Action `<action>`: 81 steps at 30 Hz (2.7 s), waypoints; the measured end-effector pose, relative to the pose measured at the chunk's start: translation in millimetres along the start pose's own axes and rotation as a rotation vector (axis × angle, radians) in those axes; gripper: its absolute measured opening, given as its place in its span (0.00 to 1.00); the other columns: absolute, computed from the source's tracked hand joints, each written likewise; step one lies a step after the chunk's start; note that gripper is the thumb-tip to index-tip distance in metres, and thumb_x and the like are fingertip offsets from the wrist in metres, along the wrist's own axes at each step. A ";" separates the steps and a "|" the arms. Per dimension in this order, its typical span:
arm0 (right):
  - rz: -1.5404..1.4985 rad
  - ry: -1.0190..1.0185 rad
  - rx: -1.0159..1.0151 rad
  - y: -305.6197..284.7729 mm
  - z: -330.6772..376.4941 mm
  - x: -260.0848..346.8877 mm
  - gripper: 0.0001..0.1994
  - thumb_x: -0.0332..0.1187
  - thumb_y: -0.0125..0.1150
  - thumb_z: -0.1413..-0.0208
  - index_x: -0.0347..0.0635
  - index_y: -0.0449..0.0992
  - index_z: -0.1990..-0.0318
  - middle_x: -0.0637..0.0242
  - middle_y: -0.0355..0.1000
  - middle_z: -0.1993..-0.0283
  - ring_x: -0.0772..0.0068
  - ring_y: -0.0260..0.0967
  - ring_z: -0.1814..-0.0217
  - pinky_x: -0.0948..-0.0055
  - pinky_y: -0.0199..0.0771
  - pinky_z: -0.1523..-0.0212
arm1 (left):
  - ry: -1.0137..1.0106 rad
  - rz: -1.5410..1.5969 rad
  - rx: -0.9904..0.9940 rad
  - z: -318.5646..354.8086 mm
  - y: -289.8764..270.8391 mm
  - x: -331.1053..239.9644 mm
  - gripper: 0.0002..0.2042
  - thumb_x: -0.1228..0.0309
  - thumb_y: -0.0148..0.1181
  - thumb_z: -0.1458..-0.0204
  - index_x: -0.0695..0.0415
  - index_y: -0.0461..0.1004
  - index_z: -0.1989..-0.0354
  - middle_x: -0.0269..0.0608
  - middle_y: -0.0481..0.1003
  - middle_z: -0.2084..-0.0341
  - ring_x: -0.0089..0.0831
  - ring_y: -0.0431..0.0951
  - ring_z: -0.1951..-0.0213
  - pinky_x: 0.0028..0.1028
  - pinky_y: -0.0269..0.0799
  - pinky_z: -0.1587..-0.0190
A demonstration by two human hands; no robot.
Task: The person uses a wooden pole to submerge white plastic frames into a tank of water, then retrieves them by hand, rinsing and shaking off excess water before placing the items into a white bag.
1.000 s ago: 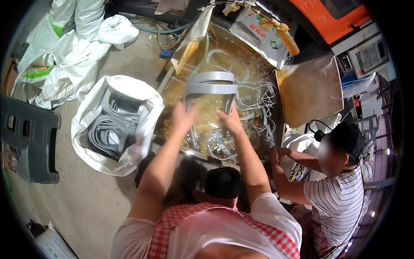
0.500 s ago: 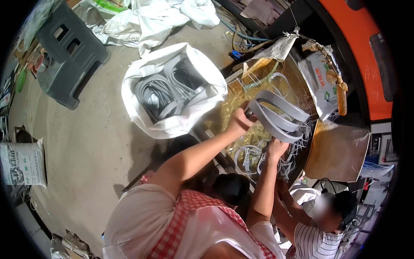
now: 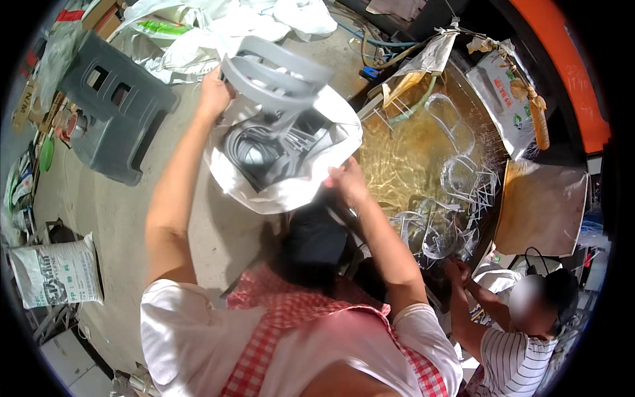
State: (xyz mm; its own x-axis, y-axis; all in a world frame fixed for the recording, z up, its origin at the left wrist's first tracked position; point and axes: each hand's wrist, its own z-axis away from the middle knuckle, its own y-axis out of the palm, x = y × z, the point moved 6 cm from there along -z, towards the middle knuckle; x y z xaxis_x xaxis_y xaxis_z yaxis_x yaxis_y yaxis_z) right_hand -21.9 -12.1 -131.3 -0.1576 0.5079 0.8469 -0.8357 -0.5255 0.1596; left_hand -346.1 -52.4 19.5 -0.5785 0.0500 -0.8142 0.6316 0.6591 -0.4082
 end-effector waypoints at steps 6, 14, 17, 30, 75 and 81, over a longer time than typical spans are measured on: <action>0.016 -0.154 0.024 14.1 32.7 19.7 0.16 0.21 0.46 0.49 0.33 0.62 0.52 0.67 0.65 0.72 0.79 0.62 0.75 0.80 0.66 0.75 | 0.155 -0.176 0.849 2.6 78.3 60.1 0.18 0.71 0.61 0.61 0.59 0.72 0.58 0.39 0.75 0.77 0.32 0.74 0.75 0.30 0.69 0.68; 0.020 -0.191 -0.038 -12.1 34.5 18.0 0.17 0.23 0.51 0.49 0.33 0.64 0.50 0.69 0.68 0.74 0.81 0.66 0.72 0.82 0.66 0.71 | 0.543 -1.247 1.148 97.5 231.9 115.9 0.09 0.68 0.48 0.51 0.56 0.75 0.70 0.41 0.75 0.69 0.35 0.73 0.59 0.43 0.57 0.50; 0.079 -0.152 -0.006 -10.6 44.3 30.8 0.20 0.25 0.53 0.48 0.33 0.60 0.47 0.69 0.68 0.72 0.81 0.66 0.71 0.82 0.67 0.69 | 0.485 -1.208 1.141 89.7 197.9 91.4 0.10 0.68 0.53 0.56 0.53 0.73 0.64 0.38 0.73 0.68 0.35 0.71 0.59 0.40 0.56 0.49; 1.171 0.201 -0.399 -309.3 123.9 -133.6 0.21 0.44 0.59 0.54 0.39 0.72 0.57 0.49 0.72 0.65 0.53 0.71 0.62 0.65 0.70 0.60 | -0.040 0.403 0.678 156.1 248.7 -184.7 0.17 0.76 0.55 0.54 0.64 0.68 0.53 0.44 0.72 0.58 0.30 0.72 0.56 0.25 0.67 0.53; -0.249 -0.234 -0.558 -313.2 69.4 35.5 0.12 0.28 0.53 0.48 0.41 0.67 0.56 0.68 0.68 0.72 0.86 0.55 0.85 0.87 0.55 0.86 | 0.345 -0.175 0.793 181.5 359.1 -147.0 0.03 0.71 0.63 0.62 0.50 0.78 0.76 0.42 0.55 0.40 0.49 0.41 0.36 0.45 0.32 0.36; -1.021 -0.422 -0.689 -442.0 90.3 -5.9 0.09 0.37 0.44 0.43 0.46 0.61 0.73 0.71 0.59 0.80 0.85 0.46 0.88 0.85 0.47 0.89 | 0.295 -0.196 0.787 171.7 340.3 -150.0 0.14 0.63 0.57 0.52 0.62 0.75 0.65 0.47 0.72 0.58 0.42 0.66 0.48 0.38 0.56 0.43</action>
State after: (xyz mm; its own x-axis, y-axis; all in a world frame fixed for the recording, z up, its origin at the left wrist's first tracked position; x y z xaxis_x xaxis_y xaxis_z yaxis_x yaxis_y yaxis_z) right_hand 395.9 155.4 -161.0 0.7769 0.1493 0.6117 -0.5959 0.4884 0.6375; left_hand 44.3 35.5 -68.2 -0.7558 0.2550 -0.6031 0.6172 -0.0298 -0.7862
